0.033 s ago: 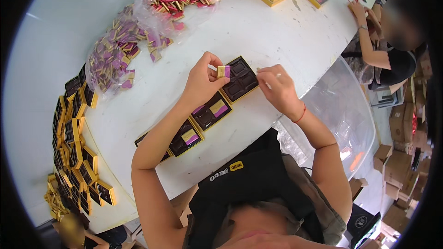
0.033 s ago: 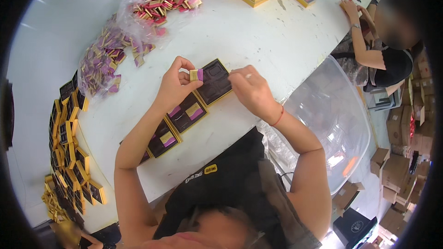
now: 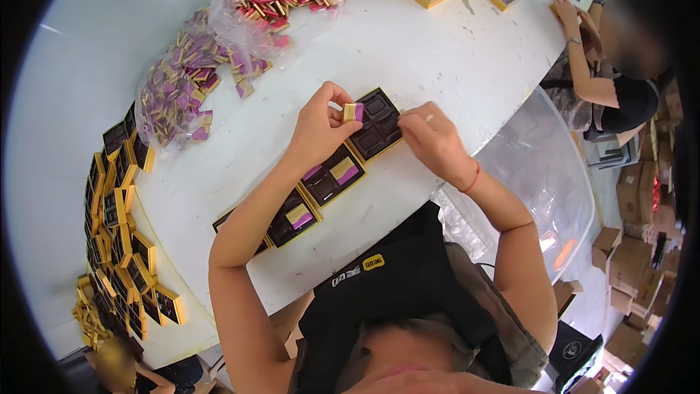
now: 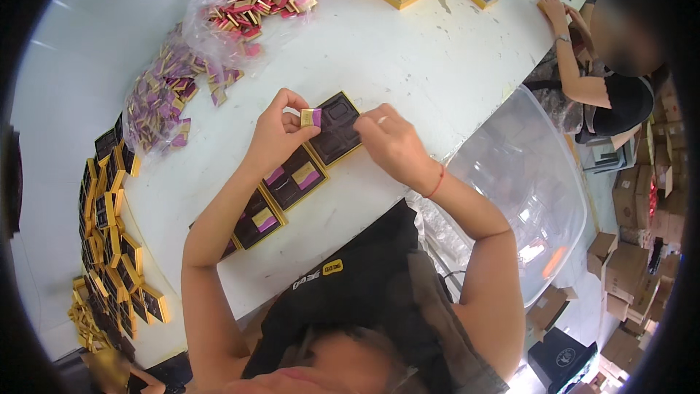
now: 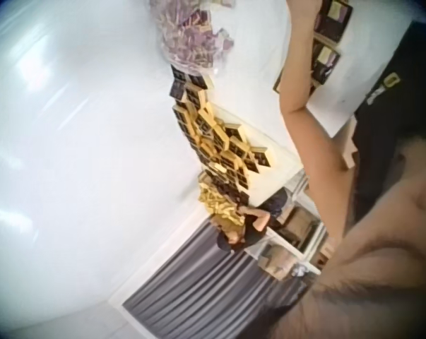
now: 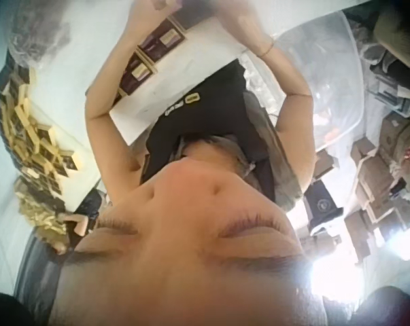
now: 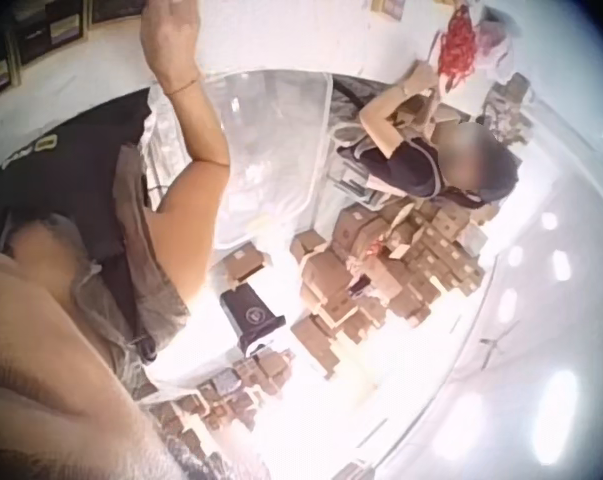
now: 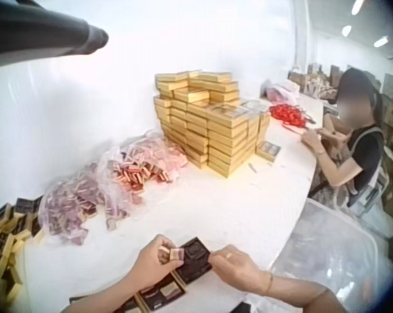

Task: The person assembles small square cosmetic palettes by placing pink and purple inserts into black trays with gold borders. They then cover the filled trays with clear plastic lids and stack the completed units on the table.

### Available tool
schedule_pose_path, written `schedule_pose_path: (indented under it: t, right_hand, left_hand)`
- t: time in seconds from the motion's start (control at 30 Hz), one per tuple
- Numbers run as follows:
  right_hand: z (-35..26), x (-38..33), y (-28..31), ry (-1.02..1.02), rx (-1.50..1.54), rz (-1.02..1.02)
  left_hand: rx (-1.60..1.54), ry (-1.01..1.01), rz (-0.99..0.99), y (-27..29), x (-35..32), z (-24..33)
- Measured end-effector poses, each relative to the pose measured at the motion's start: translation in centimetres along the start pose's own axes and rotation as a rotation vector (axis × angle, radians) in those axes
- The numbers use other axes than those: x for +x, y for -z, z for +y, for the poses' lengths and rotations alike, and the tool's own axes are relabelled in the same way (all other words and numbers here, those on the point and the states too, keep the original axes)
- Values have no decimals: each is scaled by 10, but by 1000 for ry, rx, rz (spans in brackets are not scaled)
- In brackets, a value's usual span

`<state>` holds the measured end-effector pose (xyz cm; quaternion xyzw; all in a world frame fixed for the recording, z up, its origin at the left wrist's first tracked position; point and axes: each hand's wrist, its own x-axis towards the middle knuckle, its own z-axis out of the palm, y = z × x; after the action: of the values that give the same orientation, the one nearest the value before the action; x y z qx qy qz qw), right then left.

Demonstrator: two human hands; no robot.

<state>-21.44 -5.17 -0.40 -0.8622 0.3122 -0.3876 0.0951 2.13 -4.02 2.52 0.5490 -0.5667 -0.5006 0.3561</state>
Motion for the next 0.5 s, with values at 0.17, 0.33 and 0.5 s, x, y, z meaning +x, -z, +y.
schedule_pose_path:
  t: [0.17,0.33,0.5]
  right_hand:
    - [-2,-1,-23,-32,220,-37]
    - [19,-4,14,-80,250,-85]
    - [17,-24,4,61,127,-267]
  left_hand:
    - [103,-116,2,-4,12,-19]
    - [711,-302,158,-9,4,-10]
    - [774,-348,84,-13,-17,-18]
